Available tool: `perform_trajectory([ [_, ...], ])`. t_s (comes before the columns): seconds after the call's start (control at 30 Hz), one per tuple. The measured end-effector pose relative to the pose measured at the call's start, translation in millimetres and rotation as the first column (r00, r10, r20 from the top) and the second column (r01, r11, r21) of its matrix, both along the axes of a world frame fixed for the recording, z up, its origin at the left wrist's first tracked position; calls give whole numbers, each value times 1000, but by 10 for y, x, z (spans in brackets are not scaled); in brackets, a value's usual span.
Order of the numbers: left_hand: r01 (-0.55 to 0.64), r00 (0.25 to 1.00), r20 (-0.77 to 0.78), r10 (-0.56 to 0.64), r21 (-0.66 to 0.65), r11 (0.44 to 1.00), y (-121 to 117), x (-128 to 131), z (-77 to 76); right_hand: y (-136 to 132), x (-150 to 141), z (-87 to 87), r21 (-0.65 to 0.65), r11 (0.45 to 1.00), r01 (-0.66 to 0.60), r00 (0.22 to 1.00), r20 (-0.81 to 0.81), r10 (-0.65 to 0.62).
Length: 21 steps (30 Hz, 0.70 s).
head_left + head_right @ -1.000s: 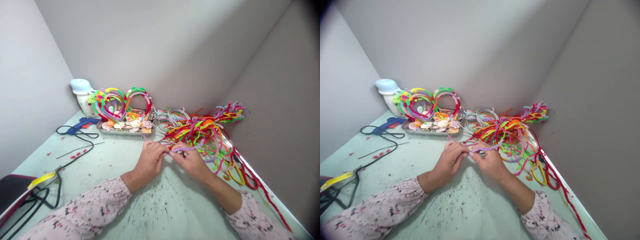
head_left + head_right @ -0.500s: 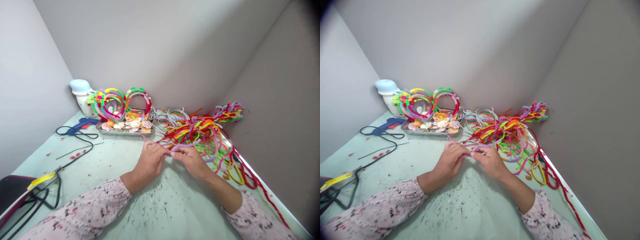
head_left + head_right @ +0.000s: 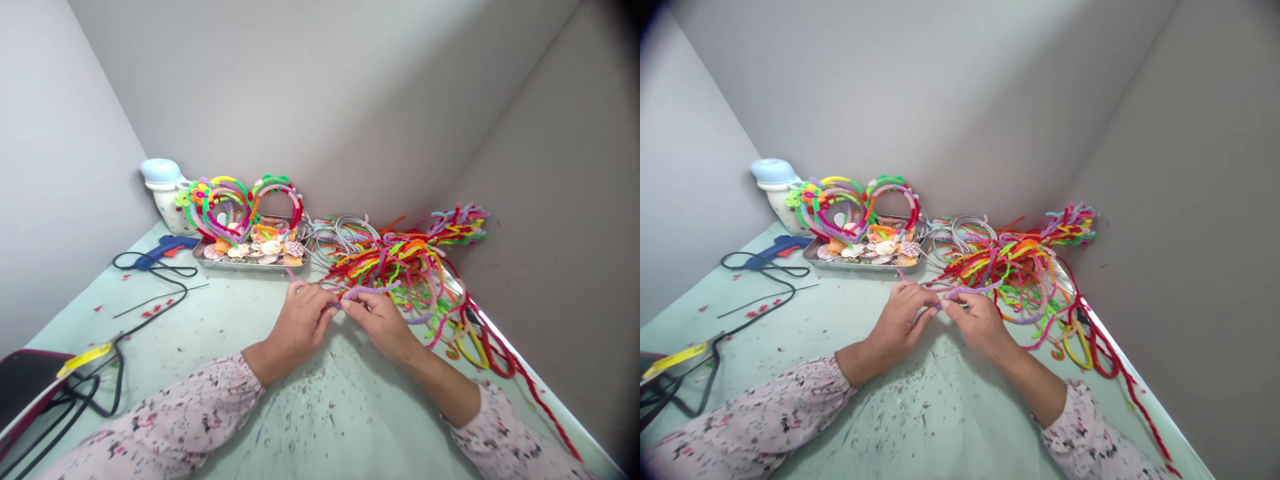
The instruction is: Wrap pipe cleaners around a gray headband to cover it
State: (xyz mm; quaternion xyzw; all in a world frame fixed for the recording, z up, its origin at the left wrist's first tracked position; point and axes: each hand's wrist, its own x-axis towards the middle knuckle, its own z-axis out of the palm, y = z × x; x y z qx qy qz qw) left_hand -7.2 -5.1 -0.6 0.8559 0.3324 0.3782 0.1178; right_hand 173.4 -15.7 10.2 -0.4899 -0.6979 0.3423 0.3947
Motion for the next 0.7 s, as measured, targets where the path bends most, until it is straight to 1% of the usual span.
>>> perform_trajectory([
  [0.07, -21, 1000, 13, 21, -15, 1000, 5, 0, -10, -10, -12, 0, 84, 996, 9, 999, 46, -13],
  [0.13, -38, 998, 47, 39, -34, 999, 10, 1, -22, -19, -20, 2, 205, 978, 42, 993, 103, -65],
  [0.2, -58, 994, 86, 63, -60, 997, 15, 1, -31, -30, -25, 4, 335, 939, 82, 978, 154, -140],
  [0.27, -91, 989, 110, 100, -87, 992, 17, 0, -34, -41, -28, 2, 449, 888, 103, 962, 180, -203],
  [0.37, -131, 983, 115, 144, -107, 985, 15, 3, -33, -50, -24, -20, 576, 813, 81, 949, 204, -239],
  [0.43, -138, 981, 120, 151, -106, 985, 12, 6, -32, -46, -16, -46, 619, 784, 48, 940, 238, -246],
  [0.53, -135, 981, 129, 148, -106, 985, 6, 13, -33, -30, 0, -83, 648, 762, 16, 925, 280, -257],
  [0.7, -119, 984, 118, 131, -103, 987, 14, 20, -51, -18, 11, -102, 664, 748, 9, 915, 297, -274],
])
